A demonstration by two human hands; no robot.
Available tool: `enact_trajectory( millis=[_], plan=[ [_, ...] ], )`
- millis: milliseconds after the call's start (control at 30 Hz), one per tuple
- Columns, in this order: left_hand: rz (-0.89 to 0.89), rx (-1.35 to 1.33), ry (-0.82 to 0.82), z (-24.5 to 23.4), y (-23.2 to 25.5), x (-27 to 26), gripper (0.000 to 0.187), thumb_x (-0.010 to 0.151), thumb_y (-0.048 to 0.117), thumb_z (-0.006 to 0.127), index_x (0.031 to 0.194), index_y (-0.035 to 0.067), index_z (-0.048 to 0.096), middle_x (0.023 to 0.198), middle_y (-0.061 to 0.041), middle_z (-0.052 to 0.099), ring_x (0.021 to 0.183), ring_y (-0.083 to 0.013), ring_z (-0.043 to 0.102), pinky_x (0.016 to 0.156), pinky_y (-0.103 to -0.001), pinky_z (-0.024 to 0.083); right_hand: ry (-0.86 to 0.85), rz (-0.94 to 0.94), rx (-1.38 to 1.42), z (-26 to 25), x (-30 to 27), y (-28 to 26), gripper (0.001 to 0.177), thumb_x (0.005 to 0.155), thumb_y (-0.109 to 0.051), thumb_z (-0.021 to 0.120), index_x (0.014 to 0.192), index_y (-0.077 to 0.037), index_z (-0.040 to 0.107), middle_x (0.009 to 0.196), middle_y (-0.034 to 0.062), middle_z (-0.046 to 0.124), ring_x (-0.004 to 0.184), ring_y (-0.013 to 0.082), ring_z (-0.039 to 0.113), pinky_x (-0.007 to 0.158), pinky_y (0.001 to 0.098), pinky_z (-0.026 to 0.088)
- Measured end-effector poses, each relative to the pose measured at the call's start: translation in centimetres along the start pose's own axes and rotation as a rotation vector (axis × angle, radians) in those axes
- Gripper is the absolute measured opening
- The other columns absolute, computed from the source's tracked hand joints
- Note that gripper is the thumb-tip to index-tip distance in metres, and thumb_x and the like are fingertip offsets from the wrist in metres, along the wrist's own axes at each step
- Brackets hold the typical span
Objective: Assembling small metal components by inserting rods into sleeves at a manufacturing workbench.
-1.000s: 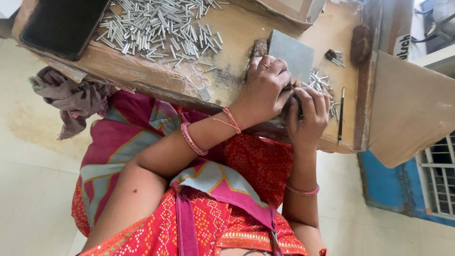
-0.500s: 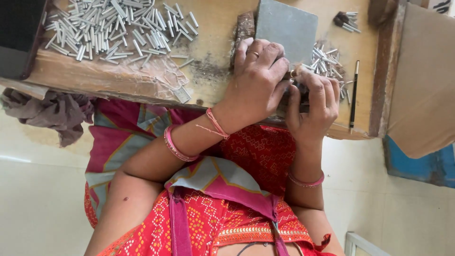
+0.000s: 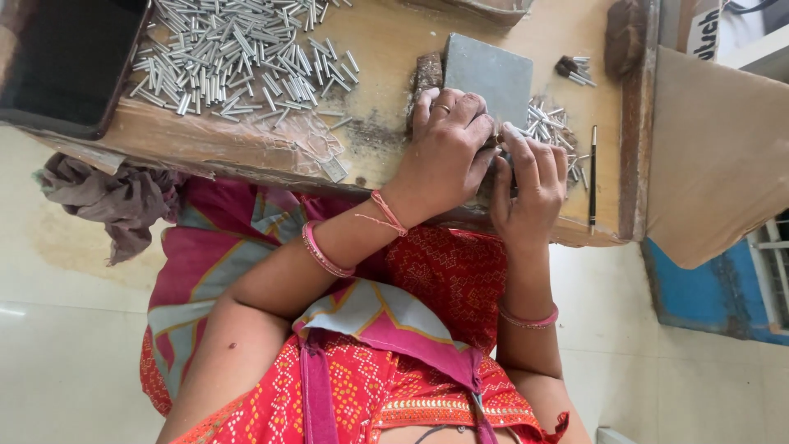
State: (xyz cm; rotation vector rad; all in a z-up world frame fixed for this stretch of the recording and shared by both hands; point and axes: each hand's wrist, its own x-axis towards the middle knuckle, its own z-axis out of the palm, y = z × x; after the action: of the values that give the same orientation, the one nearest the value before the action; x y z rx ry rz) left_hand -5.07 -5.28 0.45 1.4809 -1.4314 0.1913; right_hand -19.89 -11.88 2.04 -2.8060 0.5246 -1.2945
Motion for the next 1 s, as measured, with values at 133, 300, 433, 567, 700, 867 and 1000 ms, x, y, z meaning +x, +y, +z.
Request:
enact_trajectory(
  millis=[133, 300, 433, 567, 700, 867, 1000],
  plan=[
    [-0.006, -0.002, 0.001, 0.0, 0.0, 0.1, 0.024, 0.085, 0.017, 0.074, 0.104, 0.003, 0.069, 0.122, -0.014, 0.06, 0.126, -0.0347, 0.05, 0.115, -0.062, 0.027, 0.004, -0.003, 0.003, 0.0, -0.1, -0.1, 0.035, 0.1, 0.002, 0.066, 0.135, -0.003, 0.065, 0.114, 0.014, 0.068, 0.101, 0.0325, 0.06, 0.094, 0.0432, 0.05],
    [-0.012, 0.004, -0.017, 0.1, -0.1, 0.0, 0.023, 0.084, 0.019, 0.073, 0.101, 0.004, 0.069, 0.12, -0.013, 0.06, 0.126, -0.0343, 0.049, 0.116, -0.063, 0.027, -0.006, -0.02, 0.007, 0.1, -0.1, 0.5, 0.037, 0.101, 0.002, 0.066, 0.137, 0.0, 0.06, 0.111, 0.0124, 0.069, 0.1, 0.0309, 0.061, 0.095, 0.0444, 0.048],
    [-0.016, 0.009, -0.01, 0.2, -0.1, 0.1, 0.024, 0.084, 0.018, 0.073, 0.102, 0.004, 0.069, 0.12, -0.013, 0.06, 0.126, -0.0342, 0.049, 0.115, -0.063, 0.026, 0.007, -0.026, 0.003, 0.1, 0.0, 0.6, 0.038, 0.1, 0.001, 0.067, 0.137, 0.0, 0.06, 0.107, 0.0125, 0.067, 0.099, 0.0307, 0.062, 0.095, 0.0445, 0.049],
    [-0.024, 0.014, -0.018, -0.1, 0.0, 0.2, 0.025, 0.083, 0.02, 0.074, 0.102, 0.004, 0.07, 0.12, -0.013, 0.061, 0.126, -0.0338, 0.049, 0.115, -0.064, 0.025, 0.003, 0.007, 0.018, 0.2, 0.0, 0.8, 0.032, 0.099, 0.001, 0.068, 0.131, 0.001, 0.062, 0.105, 0.0136, 0.068, 0.098, 0.032, 0.063, 0.093, 0.0448, 0.05],
    [-0.022, 0.013, -0.003, 0.1, 0.0, 0.1, 0.025, 0.084, 0.021, 0.074, 0.101, 0.004, 0.07, 0.12, -0.013, 0.061, 0.124, -0.0341, 0.05, 0.113, -0.063, 0.026, 0.021, -0.016, 0.01, 0.1, 0.1, 0.8, 0.02, 0.098, 0.001, 0.067, 0.118, 0.0, 0.066, 0.109, 0.0161, 0.068, 0.105, 0.036, 0.065, 0.095, 0.0458, 0.051],
    [-0.015, 0.011, 0.007, 0.1, -0.1, 0.3, 0.022, 0.083, 0.021, 0.075, 0.098, 0.005, 0.07, 0.116, -0.013, 0.06, 0.12, -0.0341, 0.05, 0.111, -0.059, 0.03, 0.03, -0.015, 0.011, 0.1, 0.0, 0.6, 0.016, 0.096, 0.0, 0.067, 0.111, -0.001, 0.069, 0.111, 0.0159, 0.068, 0.105, 0.0354, 0.064, 0.095, 0.0458, 0.05],
    [-0.014, 0.023, -0.016, -0.1, -0.2, 0.3, 0.021, 0.082, 0.02, 0.074, 0.096, 0.005, 0.069, 0.115, -0.012, 0.06, 0.119, -0.0329, 0.051, 0.111, -0.058, 0.031, 0.036, -0.006, 0.0, 0.3, -0.3, 0.7, 0.015, 0.097, -0.002, 0.067, 0.112, -0.001, 0.07, 0.112, 0.015, 0.068, 0.105, 0.0335, 0.063, 0.094, 0.044, 0.05]
  ],
)
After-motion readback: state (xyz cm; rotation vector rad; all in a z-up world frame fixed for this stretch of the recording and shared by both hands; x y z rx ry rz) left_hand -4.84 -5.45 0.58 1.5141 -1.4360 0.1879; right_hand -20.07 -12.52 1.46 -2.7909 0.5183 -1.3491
